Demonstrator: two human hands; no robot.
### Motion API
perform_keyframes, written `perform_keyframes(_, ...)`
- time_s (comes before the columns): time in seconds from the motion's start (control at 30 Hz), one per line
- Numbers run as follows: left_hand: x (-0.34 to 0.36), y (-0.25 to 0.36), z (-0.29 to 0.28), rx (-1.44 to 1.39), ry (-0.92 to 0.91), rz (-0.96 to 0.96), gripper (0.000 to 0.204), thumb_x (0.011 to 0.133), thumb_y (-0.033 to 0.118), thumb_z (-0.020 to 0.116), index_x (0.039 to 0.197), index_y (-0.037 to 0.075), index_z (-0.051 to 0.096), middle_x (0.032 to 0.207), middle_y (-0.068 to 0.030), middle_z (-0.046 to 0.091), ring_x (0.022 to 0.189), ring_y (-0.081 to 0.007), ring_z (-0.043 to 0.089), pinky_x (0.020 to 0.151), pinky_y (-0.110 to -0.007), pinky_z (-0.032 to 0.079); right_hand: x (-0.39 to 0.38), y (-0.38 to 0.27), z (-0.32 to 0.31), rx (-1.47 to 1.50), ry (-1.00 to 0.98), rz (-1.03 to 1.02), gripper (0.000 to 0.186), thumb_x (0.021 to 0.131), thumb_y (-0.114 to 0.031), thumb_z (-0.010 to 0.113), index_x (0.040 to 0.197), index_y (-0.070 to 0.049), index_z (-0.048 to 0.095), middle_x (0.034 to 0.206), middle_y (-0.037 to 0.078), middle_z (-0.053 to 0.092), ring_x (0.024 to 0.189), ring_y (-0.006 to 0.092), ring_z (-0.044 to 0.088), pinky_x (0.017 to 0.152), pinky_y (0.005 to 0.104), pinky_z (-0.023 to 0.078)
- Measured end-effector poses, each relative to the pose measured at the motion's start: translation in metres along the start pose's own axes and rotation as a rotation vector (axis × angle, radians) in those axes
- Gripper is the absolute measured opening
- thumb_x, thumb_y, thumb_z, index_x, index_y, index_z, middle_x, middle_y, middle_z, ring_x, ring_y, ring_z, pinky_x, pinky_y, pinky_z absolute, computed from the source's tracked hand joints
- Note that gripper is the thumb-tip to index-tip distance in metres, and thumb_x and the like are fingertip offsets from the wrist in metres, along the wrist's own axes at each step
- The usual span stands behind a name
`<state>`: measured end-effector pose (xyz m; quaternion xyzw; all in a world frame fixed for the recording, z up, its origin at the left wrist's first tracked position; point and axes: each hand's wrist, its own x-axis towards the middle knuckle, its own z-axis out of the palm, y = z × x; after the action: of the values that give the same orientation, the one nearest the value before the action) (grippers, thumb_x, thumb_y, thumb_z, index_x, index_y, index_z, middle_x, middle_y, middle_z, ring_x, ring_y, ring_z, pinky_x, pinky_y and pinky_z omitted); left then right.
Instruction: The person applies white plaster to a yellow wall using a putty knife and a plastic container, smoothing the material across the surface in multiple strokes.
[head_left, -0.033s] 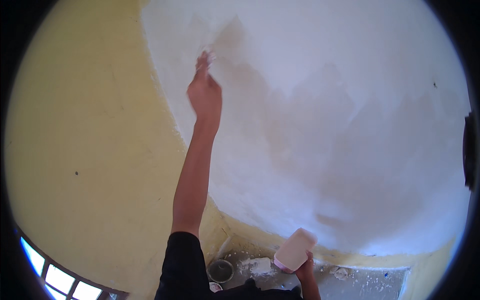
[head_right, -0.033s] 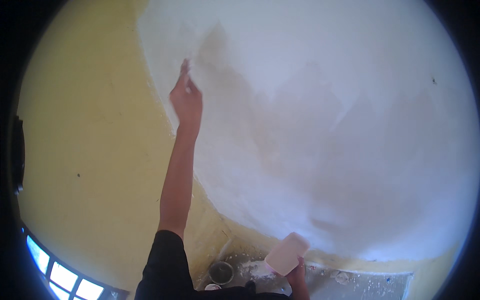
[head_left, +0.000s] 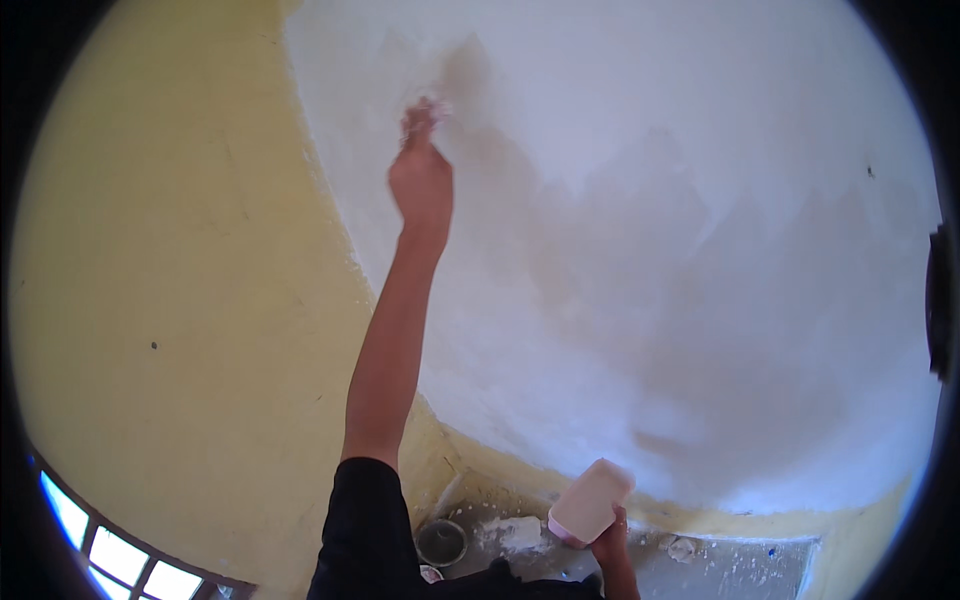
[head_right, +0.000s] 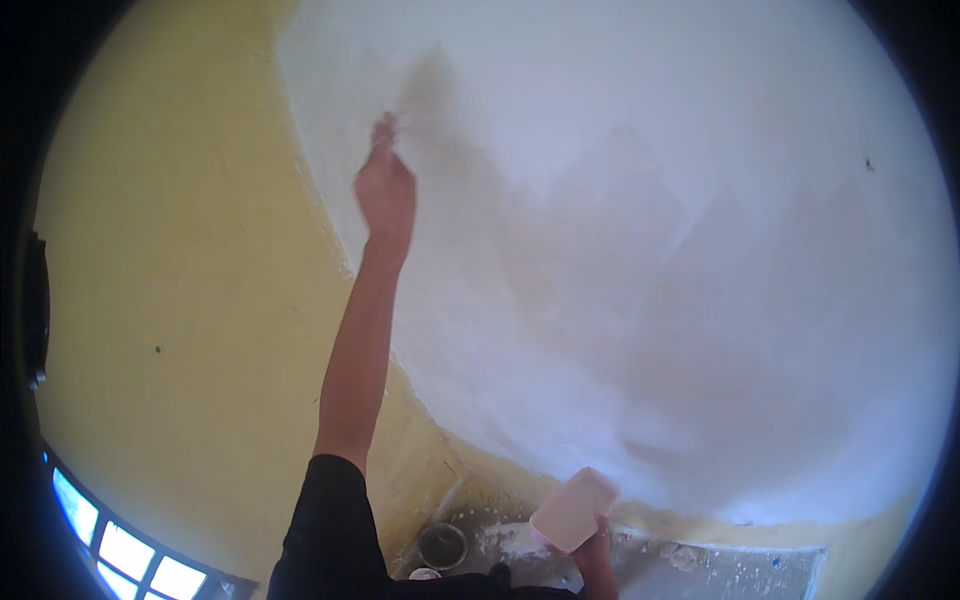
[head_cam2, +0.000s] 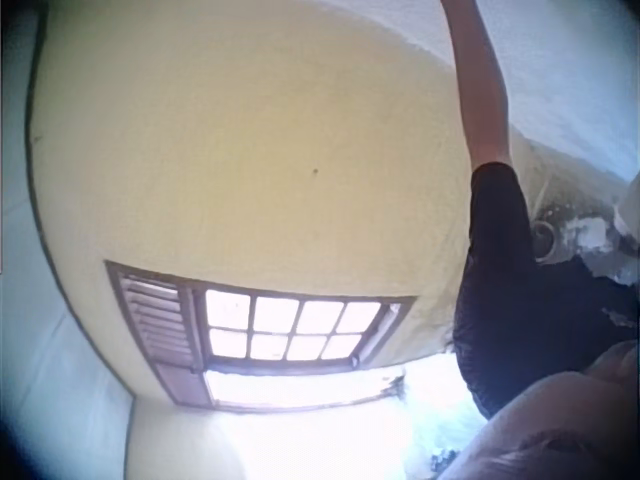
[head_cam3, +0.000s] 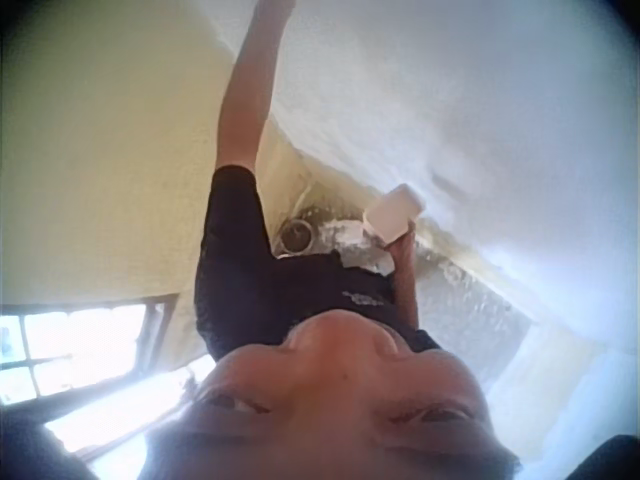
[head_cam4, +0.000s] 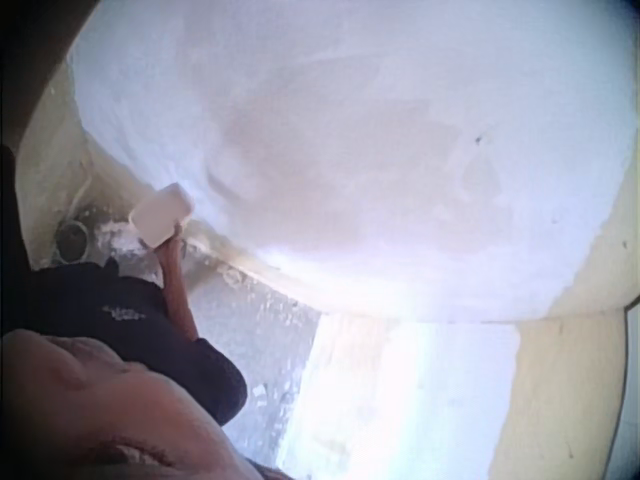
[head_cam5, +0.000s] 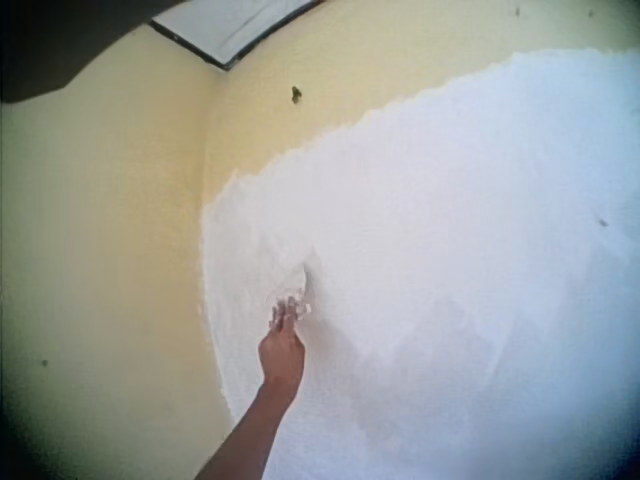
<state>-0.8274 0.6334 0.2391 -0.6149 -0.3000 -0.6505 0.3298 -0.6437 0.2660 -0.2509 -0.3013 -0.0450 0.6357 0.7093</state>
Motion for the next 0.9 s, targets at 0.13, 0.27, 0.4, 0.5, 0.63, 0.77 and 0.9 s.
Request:
perform_keyframes(0.13, -0.057, 0.046, 0.042, 0.073, -0.292, -0.019, 0.069, 0.076, -0.010, 0.053, 0.142, 0.003, 0.039, 0.139, -0.0252, 0.046, 0.126, -0.0398, 0.049, 0.080, -0.041, 0.057, 0.000, -0.018, -0.011, -0.064, -0.049, -0.036, 0.052, 0.093, -0.037, 0.046, 0.134, -0.005, 0.042, 0.124, 0.012, 0.057, 0.115, 0.0298, 0.056, 0.099, 0.0458, 0.046)
perform_keyframes(0.27, -0.104, 0.075, 0.001, -0.029, -0.344, 0.032, 0.057, 0.080, -0.009, 0.052, 0.136, 0.003, 0.048, 0.131, -0.0237, 0.054, 0.119, -0.0366, 0.056, 0.080, -0.039, 0.057, -0.005, -0.025, -0.015, 0.007, -0.069, -0.014, 0.057, 0.091, -0.040, 0.047, 0.136, -0.004, 0.041, 0.126, 0.013, 0.056, 0.116, 0.0315, 0.056, 0.100, 0.0477, 0.045)
perform_keyframes(0.4, -0.093, 0.077, -0.040, -0.277, -0.196, -0.259, 0.043, 0.084, -0.007, 0.052, 0.125, 0.001, 0.060, 0.107, -0.0248, 0.066, 0.092, -0.0327, 0.069, 0.072, -0.035, 0.055, -0.004, -0.037, -0.013, -0.060, -0.143, -0.026, 0.059, 0.089, -0.040, 0.050, 0.136, -0.004, 0.040, 0.127, 0.014, 0.055, 0.117, 0.0322, 0.055, 0.101, 0.0497, 0.044)
perform_keyframes(0.5, -0.029, 0.058, -0.043, 0.016, -0.188, -0.449, 0.022, 0.082, -0.003, 0.050, 0.099, -0.007, 0.064, 0.078, -0.0291, 0.062, 0.067, -0.0416, 0.063, 0.059, -0.045, 0.047, 0.004, -0.036, -0.028, 0.016, -0.161, 0.023, 0.059, 0.089, -0.039, 0.050, 0.136, -0.005, 0.040, 0.127, 0.014, 0.055, 0.118, 0.0321, 0.054, 0.101, 0.0500, 0.044)
perform_keyframes(0.63, 0.034, 0.013, -0.002, 0.110, -0.141, -0.584, 0.022, 0.075, 0.007, 0.059, 0.092, -0.003, 0.066, 0.083, -0.0244, 0.067, 0.085, -0.0442, 0.065, 0.077, -0.049, 0.052, 0.000, -0.031, -0.035, 0.030, -0.138, 0.068, 0.058, 0.090, -0.040, 0.048, 0.136, -0.005, 0.040, 0.127, 0.014, 0.055, 0.118, 0.0321, 0.054, 0.101, 0.0501, 0.044)
perform_keyframes(0.77, 0.061, 0.080, 0.023, 0.125, -0.155, -0.436, 0.026, 0.075, 0.012, 0.061, 0.097, -0.001, 0.069, 0.087, -0.0221, 0.068, 0.087, -0.0403, 0.067, 0.080, -0.047, 0.054, 0.000, -0.043, -0.034, 0.025, -0.114, 0.040, 0.059, 0.090, -0.040, 0.048, 0.137, -0.005, 0.040, 0.128, 0.014, 0.054, 0.118, 0.0321, 0.054, 0.101, 0.0493, 0.043)
perform_keyframes(0.9, 0.050, 0.164, 0.031, 0.129, -0.184, -0.248, 0.033, 0.071, 0.002, 0.060, 0.103, 0.003, 0.064, 0.081, -0.0206, 0.068, 0.076, -0.0384, 0.067, 0.069, -0.047, 0.054, 0.007, -0.045, -0.044, -0.059, -0.107, 0.041, 0.059, 0.089, -0.039, 0.049, 0.135, -0.004, 0.041, 0.126, 0.013, 0.055, 0.117, 0.0313, 0.055, 0.100, 0.0479, 0.044)
